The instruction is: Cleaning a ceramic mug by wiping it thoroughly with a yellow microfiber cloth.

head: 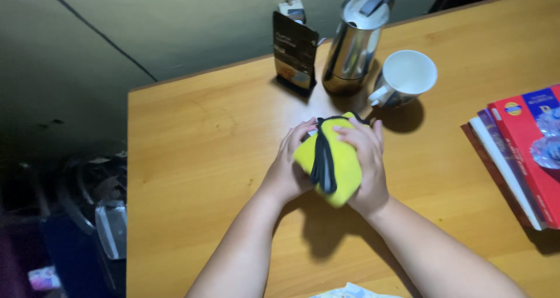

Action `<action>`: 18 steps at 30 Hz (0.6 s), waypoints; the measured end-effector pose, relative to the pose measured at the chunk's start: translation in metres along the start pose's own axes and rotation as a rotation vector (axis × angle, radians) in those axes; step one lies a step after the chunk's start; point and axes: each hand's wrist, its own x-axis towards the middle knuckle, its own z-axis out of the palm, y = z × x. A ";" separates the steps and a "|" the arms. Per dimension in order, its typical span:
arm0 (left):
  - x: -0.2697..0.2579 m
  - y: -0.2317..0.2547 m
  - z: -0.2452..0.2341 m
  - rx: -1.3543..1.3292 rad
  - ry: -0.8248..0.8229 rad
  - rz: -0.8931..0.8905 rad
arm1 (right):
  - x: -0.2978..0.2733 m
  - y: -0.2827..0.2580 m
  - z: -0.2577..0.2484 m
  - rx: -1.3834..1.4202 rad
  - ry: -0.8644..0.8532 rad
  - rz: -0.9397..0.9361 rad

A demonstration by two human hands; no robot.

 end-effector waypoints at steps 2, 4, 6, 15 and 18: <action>-0.002 -0.006 0.002 0.163 -0.002 0.068 | -0.005 -0.006 0.002 0.062 -0.084 -0.050; -0.005 -0.011 -0.001 0.333 -0.008 0.132 | -0.007 -0.012 0.006 0.131 -0.165 -0.104; -0.006 -0.014 -0.002 0.081 -0.039 0.040 | -0.007 -0.017 0.008 0.110 -0.247 -0.183; 0.006 0.016 -0.006 -0.078 -0.034 -0.032 | -0.013 0.022 0.004 -0.010 0.004 0.125; 0.009 0.023 -0.005 -0.143 -0.056 -0.078 | -0.013 0.029 0.000 -0.024 0.019 0.259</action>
